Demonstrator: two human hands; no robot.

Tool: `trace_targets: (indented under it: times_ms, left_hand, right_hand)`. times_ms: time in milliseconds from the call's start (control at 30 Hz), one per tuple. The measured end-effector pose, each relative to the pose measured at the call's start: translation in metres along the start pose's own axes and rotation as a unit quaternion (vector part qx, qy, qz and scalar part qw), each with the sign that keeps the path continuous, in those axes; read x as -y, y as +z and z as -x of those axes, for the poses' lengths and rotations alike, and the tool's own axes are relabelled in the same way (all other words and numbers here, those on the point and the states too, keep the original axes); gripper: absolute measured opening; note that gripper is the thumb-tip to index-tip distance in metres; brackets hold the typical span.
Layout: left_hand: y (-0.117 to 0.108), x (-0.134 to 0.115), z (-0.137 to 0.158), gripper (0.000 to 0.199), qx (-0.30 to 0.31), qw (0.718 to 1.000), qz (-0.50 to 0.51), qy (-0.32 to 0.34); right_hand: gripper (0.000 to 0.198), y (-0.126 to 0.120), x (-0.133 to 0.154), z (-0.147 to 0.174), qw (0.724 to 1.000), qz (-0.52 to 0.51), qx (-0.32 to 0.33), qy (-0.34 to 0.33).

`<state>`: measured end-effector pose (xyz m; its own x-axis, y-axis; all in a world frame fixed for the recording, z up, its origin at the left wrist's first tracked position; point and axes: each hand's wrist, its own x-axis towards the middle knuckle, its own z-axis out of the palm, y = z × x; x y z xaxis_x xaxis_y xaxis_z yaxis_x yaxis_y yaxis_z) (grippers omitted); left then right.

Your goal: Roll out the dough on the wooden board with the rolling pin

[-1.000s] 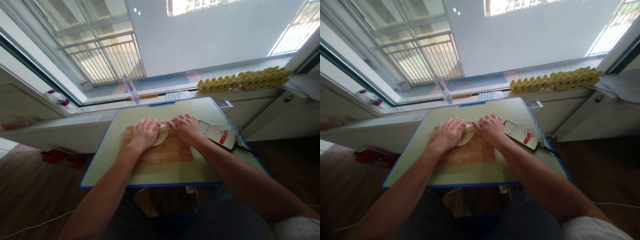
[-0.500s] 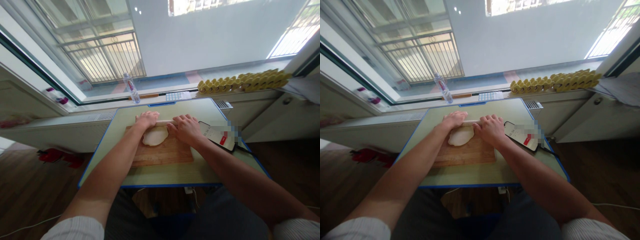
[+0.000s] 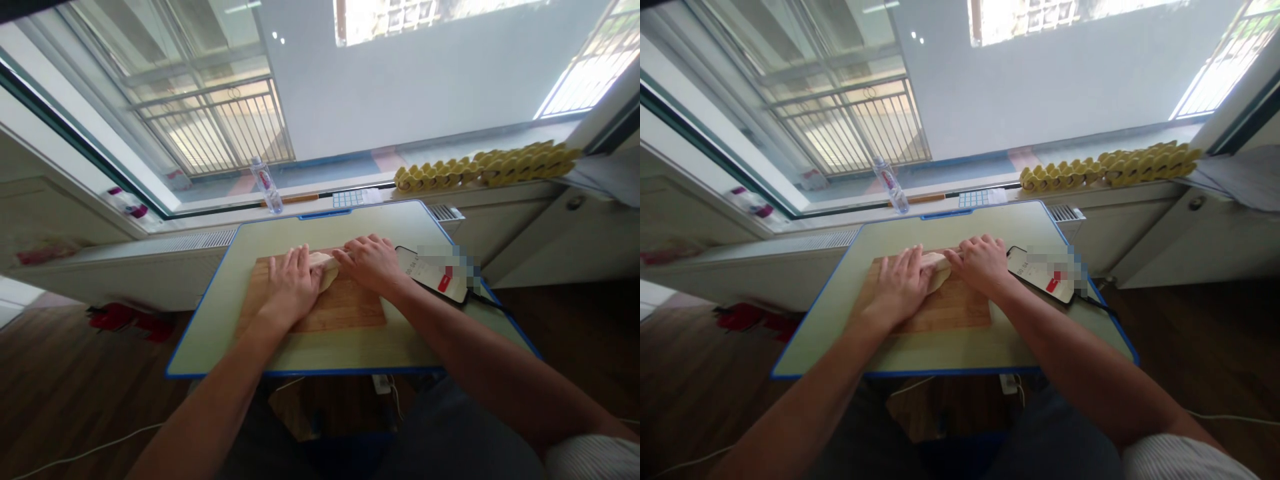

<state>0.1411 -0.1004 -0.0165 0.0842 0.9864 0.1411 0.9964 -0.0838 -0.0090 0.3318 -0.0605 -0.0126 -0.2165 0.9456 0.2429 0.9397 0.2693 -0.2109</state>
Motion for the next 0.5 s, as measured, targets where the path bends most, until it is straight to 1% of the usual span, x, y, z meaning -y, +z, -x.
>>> trace_targets:
  times_ms: [100,133,200,267,333,500]
  left_hand:
    - [0.003,-0.007,0.027,0.078,-0.029,0.999,-0.021,0.016]
    - [0.003,-0.007,0.030,0.081,-0.028,0.999,-0.022,0.020]
    - [0.002,-0.006,0.026,0.083,-0.013,1.000,-0.016,0.016]
    - [-0.001,-0.001,0.010,0.082,0.006,1.000,-0.004,0.005]
    - [-0.003,0.005,-0.013,0.080,0.030,0.999,0.011,-0.003]
    - [-0.001,0.019,-0.071,0.068,0.112,0.993,0.035,0.003]
  right_hand:
    - [0.056,-0.001,0.000,-0.001,1.000,-0.004,0.006,-0.003]
    - [0.057,-0.002,0.000,-0.001,1.000,-0.004,0.010,-0.004]
    - [0.058,-0.002,0.000,-0.001,1.000,-0.002,0.015,-0.004]
    - [0.057,-0.002,0.000,-0.001,1.000,0.000,0.015,-0.001]
    - [0.056,-0.001,-0.001,-0.001,1.000,0.002,0.010,0.001]
    - [0.053,0.003,-0.002,-0.001,1.000,-0.004,-0.004,0.000]
